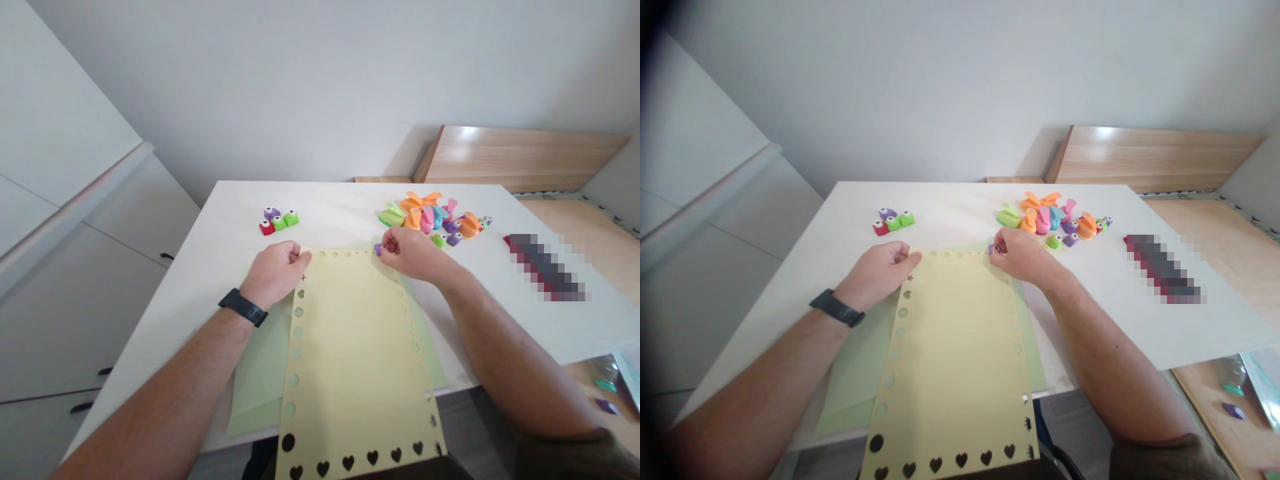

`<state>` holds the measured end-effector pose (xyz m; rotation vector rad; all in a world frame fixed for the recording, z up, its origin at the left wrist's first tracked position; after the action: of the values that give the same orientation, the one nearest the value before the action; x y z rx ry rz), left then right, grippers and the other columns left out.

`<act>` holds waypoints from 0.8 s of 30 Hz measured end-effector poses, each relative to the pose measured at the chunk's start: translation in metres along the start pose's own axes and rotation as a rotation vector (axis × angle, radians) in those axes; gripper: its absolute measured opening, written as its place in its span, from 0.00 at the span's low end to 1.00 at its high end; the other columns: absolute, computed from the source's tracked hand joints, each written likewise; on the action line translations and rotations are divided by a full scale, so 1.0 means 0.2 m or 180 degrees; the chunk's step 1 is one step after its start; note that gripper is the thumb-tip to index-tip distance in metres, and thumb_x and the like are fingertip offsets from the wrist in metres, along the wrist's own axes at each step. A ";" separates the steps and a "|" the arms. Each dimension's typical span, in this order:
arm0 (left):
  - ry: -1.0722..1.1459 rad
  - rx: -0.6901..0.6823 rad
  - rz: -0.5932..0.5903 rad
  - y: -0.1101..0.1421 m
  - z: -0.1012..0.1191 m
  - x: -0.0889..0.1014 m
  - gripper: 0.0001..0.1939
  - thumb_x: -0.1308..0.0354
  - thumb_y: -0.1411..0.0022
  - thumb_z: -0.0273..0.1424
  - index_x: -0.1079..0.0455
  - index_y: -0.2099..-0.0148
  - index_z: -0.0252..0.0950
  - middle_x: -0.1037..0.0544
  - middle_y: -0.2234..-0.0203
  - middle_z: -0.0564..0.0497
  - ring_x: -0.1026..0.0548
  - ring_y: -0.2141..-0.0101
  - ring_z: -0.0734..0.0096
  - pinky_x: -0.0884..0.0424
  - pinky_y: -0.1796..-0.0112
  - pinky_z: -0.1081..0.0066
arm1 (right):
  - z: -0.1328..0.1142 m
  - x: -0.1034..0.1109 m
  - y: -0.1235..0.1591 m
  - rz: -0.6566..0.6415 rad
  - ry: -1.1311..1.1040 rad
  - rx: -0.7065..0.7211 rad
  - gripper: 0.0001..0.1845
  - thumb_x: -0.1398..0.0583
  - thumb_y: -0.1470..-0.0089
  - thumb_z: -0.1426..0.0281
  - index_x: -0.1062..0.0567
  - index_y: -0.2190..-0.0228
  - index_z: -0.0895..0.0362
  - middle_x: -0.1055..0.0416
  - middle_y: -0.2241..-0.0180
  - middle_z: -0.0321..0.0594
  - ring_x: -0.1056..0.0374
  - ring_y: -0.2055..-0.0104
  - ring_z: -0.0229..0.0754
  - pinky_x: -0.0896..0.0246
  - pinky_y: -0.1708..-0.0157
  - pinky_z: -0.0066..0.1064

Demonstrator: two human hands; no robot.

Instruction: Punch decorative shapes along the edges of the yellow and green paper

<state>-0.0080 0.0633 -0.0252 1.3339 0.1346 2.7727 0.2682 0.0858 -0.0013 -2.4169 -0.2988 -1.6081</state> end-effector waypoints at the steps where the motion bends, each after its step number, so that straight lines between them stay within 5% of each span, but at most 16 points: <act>1: 0.0005 -0.0014 0.0002 0.00 0.00 0.00 0.15 0.47 0.38 0.46 0.30 0.67 0.42 0.19 0.75 0.54 0.22 0.71 0.64 0.34 0.69 0.69 | 0.00 0.01 0.00 0.0002 -0.0010 0.0024 0.04 0.39 0.48 0.67 0.30 0.69 0.54 0.26 0.72 0.36 0.34 0.72 0.39 0.46 0.73 0.30; 24: 0.0027 -0.0011 0.0029 0.00 0.00 0.00 0.15 0.47 0.38 0.46 0.30 0.68 0.41 0.19 0.76 0.54 0.23 0.72 0.64 0.34 0.69 0.68 | 0.02 -0.02 -0.01 -0.0269 -0.0025 -0.0105 0.05 0.39 0.44 0.67 0.31 0.67 0.55 0.27 0.70 0.39 0.34 0.70 0.40 0.48 0.74 0.31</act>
<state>-0.0079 0.0629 -0.0248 1.3252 0.1247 2.7851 0.2698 0.0880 -0.0060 -2.4666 -0.3837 -1.6515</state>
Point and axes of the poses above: each hand's wrist, its own y-axis away from the middle knuckle, its own x-axis out of the back of the hand, z = x × y, the point moved 6 cm from there along -y, towards the middle knuckle
